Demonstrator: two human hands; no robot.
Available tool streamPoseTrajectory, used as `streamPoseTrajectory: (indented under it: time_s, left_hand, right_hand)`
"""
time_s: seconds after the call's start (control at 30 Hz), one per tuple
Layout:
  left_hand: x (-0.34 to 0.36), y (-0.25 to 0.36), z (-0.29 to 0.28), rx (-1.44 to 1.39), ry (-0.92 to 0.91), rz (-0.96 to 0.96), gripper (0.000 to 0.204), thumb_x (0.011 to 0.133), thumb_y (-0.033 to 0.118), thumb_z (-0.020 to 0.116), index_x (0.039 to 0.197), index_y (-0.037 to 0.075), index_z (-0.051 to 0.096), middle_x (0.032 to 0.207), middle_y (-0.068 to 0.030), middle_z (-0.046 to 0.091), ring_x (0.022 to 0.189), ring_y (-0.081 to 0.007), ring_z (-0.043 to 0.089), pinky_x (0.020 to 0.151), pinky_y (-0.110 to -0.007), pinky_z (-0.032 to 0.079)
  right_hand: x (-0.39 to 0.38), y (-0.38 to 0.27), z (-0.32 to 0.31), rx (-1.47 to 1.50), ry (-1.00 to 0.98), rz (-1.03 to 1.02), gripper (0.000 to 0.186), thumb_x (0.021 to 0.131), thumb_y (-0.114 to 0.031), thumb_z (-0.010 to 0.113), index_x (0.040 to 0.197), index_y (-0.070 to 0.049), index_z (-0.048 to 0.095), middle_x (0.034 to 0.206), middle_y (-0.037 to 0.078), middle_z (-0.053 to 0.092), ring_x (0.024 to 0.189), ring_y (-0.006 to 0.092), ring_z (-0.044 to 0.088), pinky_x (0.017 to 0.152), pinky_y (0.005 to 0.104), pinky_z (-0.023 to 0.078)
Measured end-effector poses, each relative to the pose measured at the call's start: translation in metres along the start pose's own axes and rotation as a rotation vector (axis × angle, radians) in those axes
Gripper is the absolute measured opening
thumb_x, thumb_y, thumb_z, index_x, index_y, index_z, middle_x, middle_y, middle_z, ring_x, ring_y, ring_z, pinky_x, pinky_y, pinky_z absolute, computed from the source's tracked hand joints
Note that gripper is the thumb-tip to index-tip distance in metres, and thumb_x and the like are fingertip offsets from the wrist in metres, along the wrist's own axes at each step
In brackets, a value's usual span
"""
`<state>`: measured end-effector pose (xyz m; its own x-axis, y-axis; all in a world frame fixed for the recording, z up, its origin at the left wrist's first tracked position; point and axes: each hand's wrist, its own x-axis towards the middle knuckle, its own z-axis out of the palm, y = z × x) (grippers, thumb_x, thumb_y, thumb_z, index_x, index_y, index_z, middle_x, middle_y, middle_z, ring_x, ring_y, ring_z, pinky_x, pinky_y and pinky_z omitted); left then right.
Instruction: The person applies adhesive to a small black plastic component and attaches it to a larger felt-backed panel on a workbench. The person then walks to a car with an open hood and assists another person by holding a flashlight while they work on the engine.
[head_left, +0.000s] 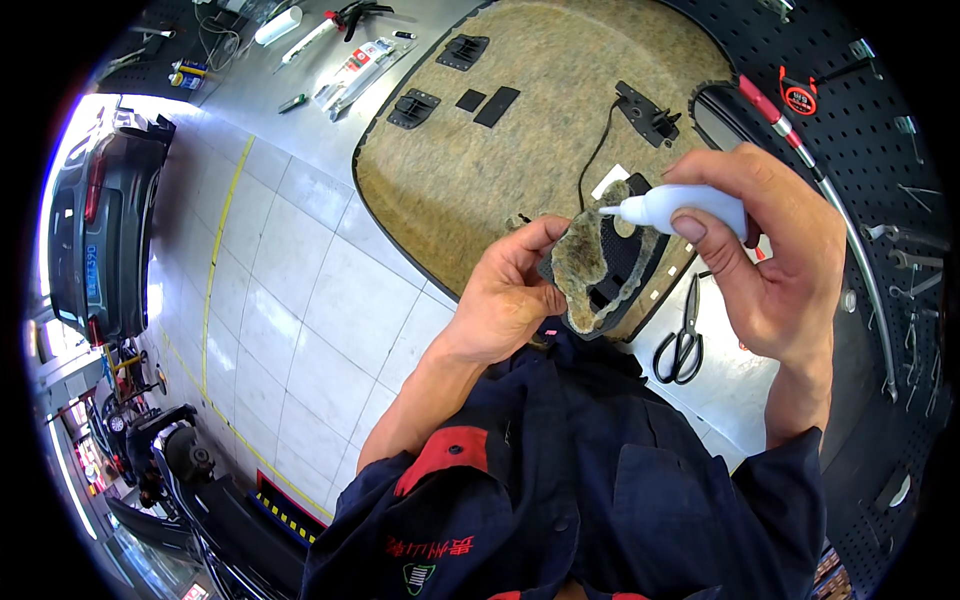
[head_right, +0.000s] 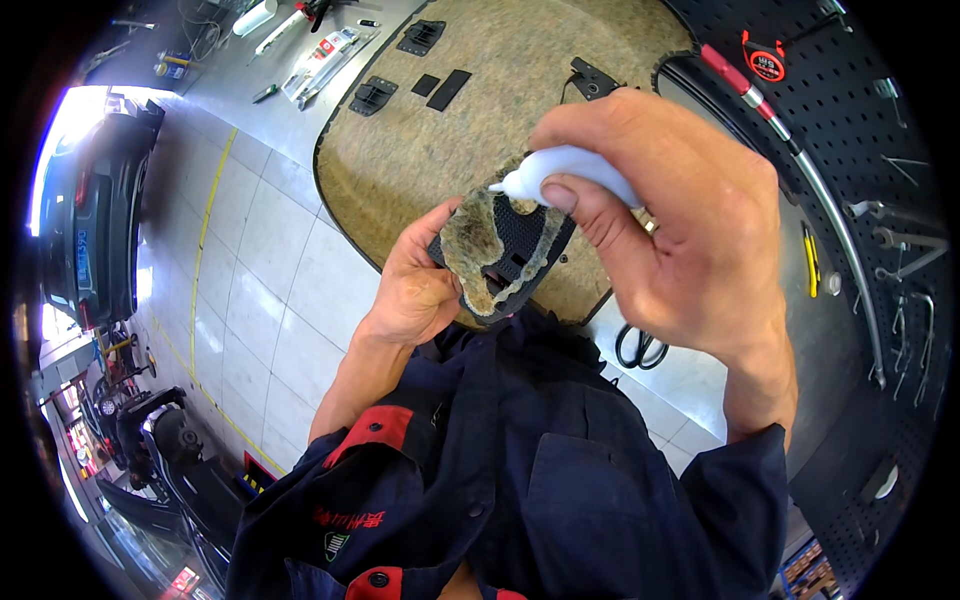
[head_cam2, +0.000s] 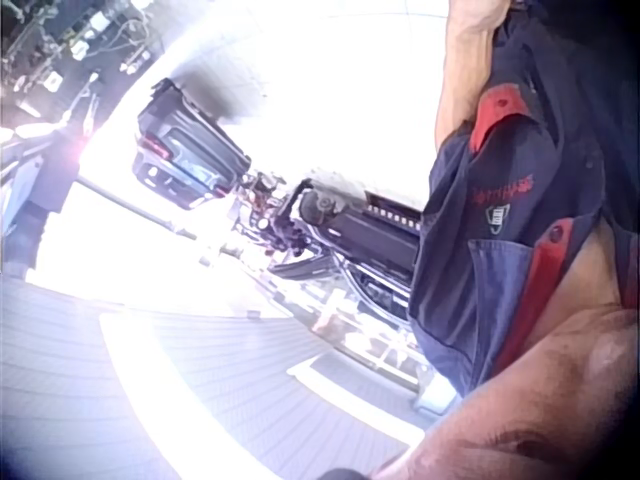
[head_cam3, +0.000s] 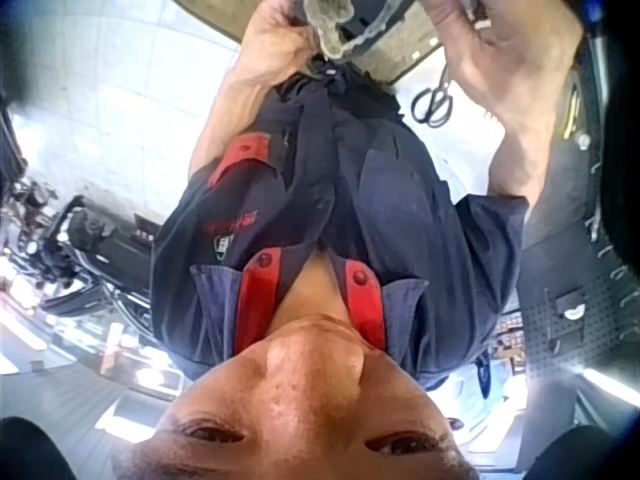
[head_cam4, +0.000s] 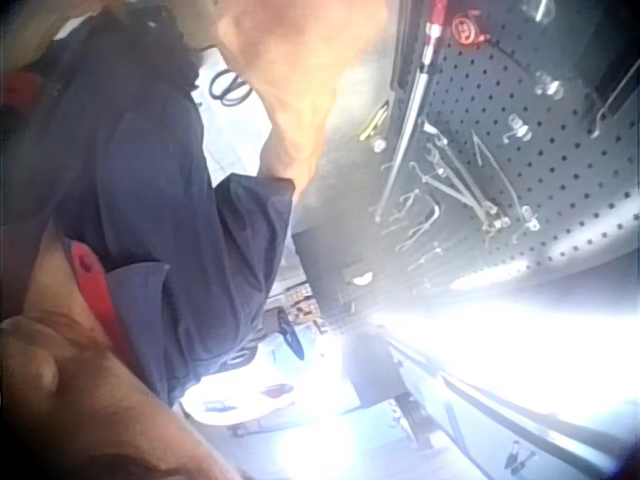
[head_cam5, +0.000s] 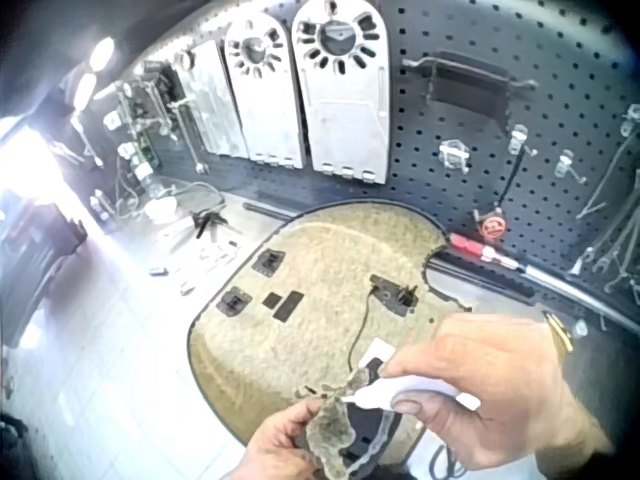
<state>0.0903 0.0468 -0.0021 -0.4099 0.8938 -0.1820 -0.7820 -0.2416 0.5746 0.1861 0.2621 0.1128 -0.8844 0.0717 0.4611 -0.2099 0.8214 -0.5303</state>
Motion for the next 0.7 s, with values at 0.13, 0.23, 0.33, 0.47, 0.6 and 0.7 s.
streamPoseTrajectory:
  time_s: [0.13,0.23,0.33,0.47,0.6,0.7]
  left_hand:
    - [0.001,0.001,0.001,0.006,0.013,-0.009,0.061,0.077,-0.024,0.060,0.134,-0.002,0.055,0.128,-0.0053,0.065,0.116,-0.0161,0.065,0.094,-0.032,0.057]
    - [0.001,0.001,0.001,-0.014,-0.005,-0.015,0.061,0.078,-0.023,0.062,0.135,-0.002,0.055,0.128,-0.0055,0.065,0.116,-0.0163,0.065,0.095,-0.032,0.057]
    - [0.002,-0.002,-0.001,-0.040,-0.020,0.001,0.061,0.079,-0.021,0.065,0.136,-0.002,0.055,0.128,-0.0056,0.065,0.115,-0.0166,0.066,0.095,-0.032,0.057]
    - [0.002,-0.003,0.002,-0.053,-0.010,-0.001,0.060,0.079,-0.019,0.069,0.136,-0.002,0.055,0.128,-0.0058,0.065,0.114,-0.0170,0.066,0.095,-0.033,0.057]
    - [0.001,-0.002,0.004,-0.068,-0.023,0.027,0.059,0.080,-0.019,0.069,0.135,-0.002,0.055,0.127,-0.0058,0.065,0.114,-0.0169,0.066,0.095,-0.032,0.057]
    - [0.001,0.000,0.005,-0.054,-0.030,0.034,0.059,0.079,-0.019,0.069,0.134,-0.002,0.056,0.126,-0.0055,0.065,0.113,-0.0161,0.066,0.094,-0.031,0.057]
  right_hand:
    - [0.002,-0.003,-0.004,-0.050,-0.017,-0.048,0.022,0.087,-0.007,0.078,0.107,-0.002,0.072,0.088,0.006,0.071,0.064,0.0143,0.059,0.053,0.0258,0.041]
    - [0.005,0.000,-0.009,-0.088,-0.007,-0.054,0.022,0.087,-0.007,0.078,0.107,-0.002,0.071,0.088,0.006,0.072,0.064,0.0145,0.059,0.052,0.0260,0.040]
    - [0.005,0.001,-0.010,-0.099,-0.009,-0.057,0.023,0.086,-0.007,0.078,0.107,-0.002,0.071,0.088,0.006,0.072,0.064,0.0144,0.058,0.052,0.0260,0.040]
    - [0.003,0.005,-0.012,-0.093,0.002,-0.056,0.024,0.086,-0.008,0.078,0.108,-0.002,0.072,0.089,0.006,0.072,0.065,0.0139,0.059,0.052,0.0255,0.039]
    - [0.004,0.004,-0.015,-0.070,-0.003,-0.039,0.023,0.087,-0.008,0.078,0.108,-0.001,0.072,0.090,0.007,0.073,0.066,0.0136,0.059,0.053,0.0251,0.039]
    - [0.004,0.001,-0.017,0.031,0.000,0.037,0.022,0.087,-0.007,0.077,0.108,0.000,0.072,0.091,0.007,0.073,0.067,0.0131,0.059,0.054,0.0249,0.039]
